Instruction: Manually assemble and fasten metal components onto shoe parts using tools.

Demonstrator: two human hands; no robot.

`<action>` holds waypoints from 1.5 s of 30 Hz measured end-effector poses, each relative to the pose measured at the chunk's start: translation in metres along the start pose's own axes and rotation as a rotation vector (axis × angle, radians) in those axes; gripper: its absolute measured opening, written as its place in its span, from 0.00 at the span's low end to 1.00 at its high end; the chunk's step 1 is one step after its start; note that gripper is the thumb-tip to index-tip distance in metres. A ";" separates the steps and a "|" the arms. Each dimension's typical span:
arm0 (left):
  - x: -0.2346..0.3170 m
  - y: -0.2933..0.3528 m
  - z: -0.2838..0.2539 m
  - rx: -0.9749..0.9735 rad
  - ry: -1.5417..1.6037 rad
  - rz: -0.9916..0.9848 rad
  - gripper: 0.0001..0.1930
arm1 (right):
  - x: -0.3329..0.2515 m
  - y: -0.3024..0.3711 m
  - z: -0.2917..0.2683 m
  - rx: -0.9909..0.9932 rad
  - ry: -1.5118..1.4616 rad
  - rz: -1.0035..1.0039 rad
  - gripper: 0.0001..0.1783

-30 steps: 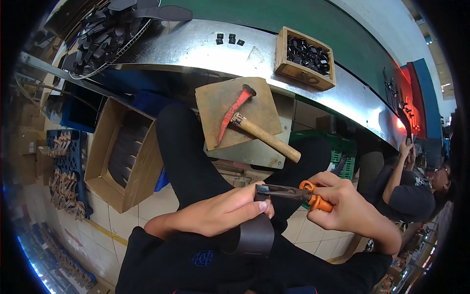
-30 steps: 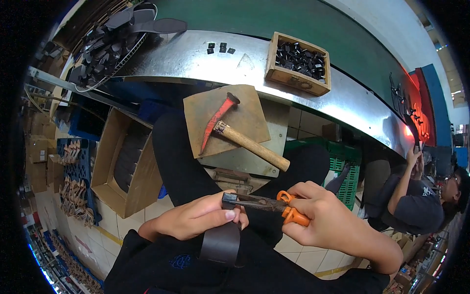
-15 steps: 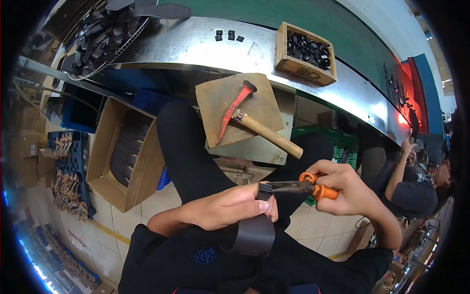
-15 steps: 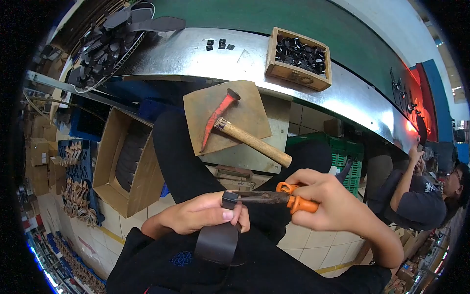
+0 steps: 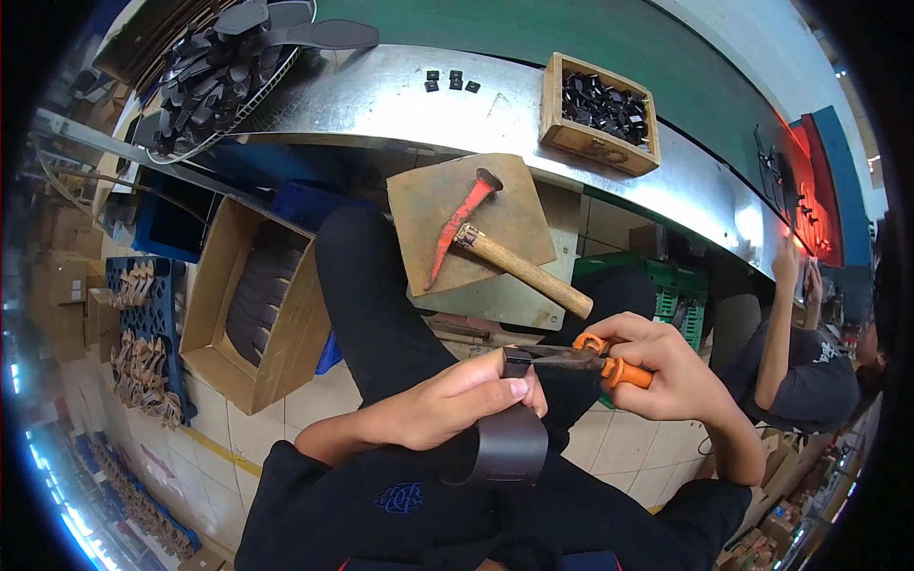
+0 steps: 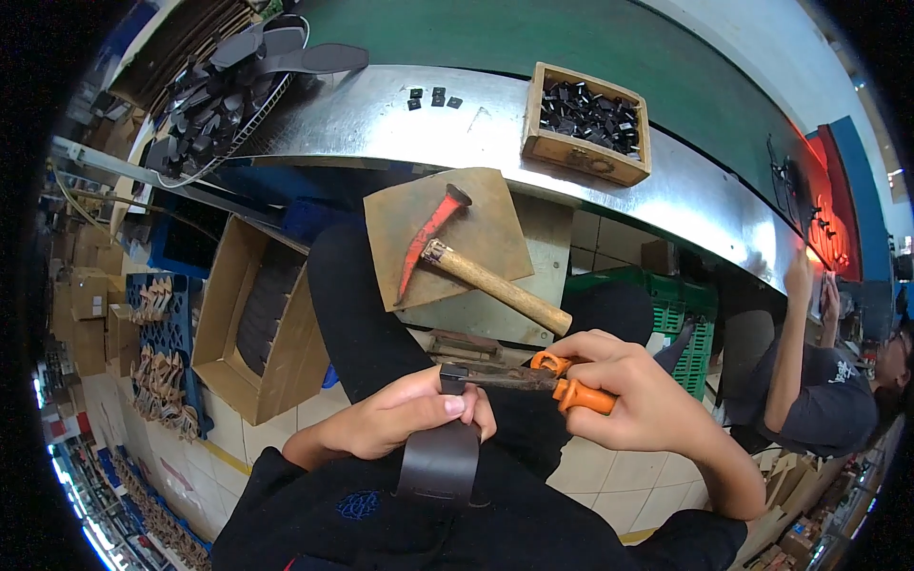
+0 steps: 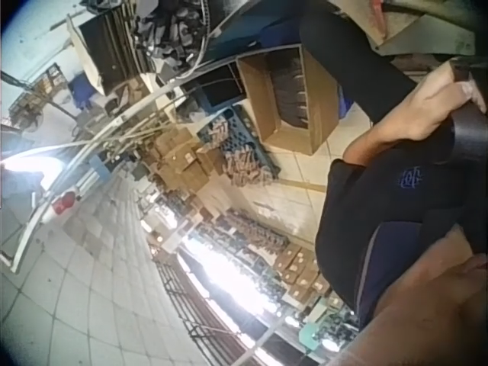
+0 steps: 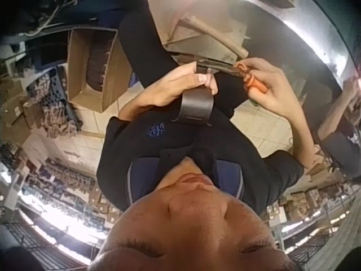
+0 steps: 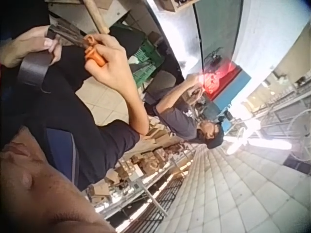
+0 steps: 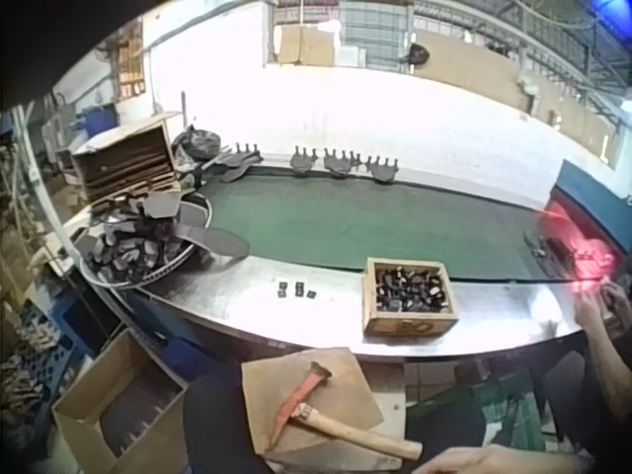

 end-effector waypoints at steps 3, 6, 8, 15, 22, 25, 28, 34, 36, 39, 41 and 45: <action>-0.001 -0.002 0.001 0.004 -0.014 -0.015 0.12 | 0.001 0.004 0.001 0.015 0.015 0.001 0.13; -0.003 -0.005 0.003 -0.004 -0.015 -0.012 0.12 | 0.001 0.009 0.000 0.032 0.006 0.053 0.13; -0.002 -0.008 0.005 -0.011 -0.012 -0.009 0.12 | 0.002 0.011 -0.002 0.054 0.021 0.048 0.12; 0.030 0.003 -0.022 0.186 -0.091 0.239 0.11 | 0.026 -0.003 -0.036 0.115 -0.052 0.148 0.11; 0.215 0.080 -0.143 1.070 -0.683 1.087 0.16 | 0.262 0.044 -0.133 0.903 0.398 0.464 0.14; 0.305 0.099 -0.196 1.357 -0.870 1.360 0.17 | 0.340 0.042 -0.150 1.023 0.553 0.512 0.15; 0.391 0.134 -0.266 1.576 -1.300 1.572 0.23 | 0.312 -0.002 -0.156 1.079 0.636 0.342 0.13; 0.441 0.170 -0.416 1.606 -1.687 0.608 0.22 | 0.294 0.041 -0.213 1.332 0.969 0.670 0.17; 0.468 0.220 -0.413 1.541 -1.849 0.584 0.24 | 0.312 0.091 -0.234 1.422 1.085 1.159 0.25; 0.439 0.123 -0.429 1.787 -1.735 0.453 0.33 | 0.419 0.222 -0.230 1.411 0.583 1.280 0.21; 0.418 0.083 -0.377 2.061 -2.061 0.647 0.35 | 0.438 0.258 -0.224 1.396 0.645 1.039 0.16; 0.364 0.040 -0.187 1.299 -2.081 1.145 0.33 | 0.313 0.148 -0.240 1.615 0.312 0.654 0.11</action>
Point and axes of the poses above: each hand's wrist, its own y-axis away from the middle knuckle, its own z-axis out of the palm, x = y × z, the point moved 6 cm from there along -y, towards the middle knuckle, and after that the axes turned 7 degrees about y, right-handed, at the moved point
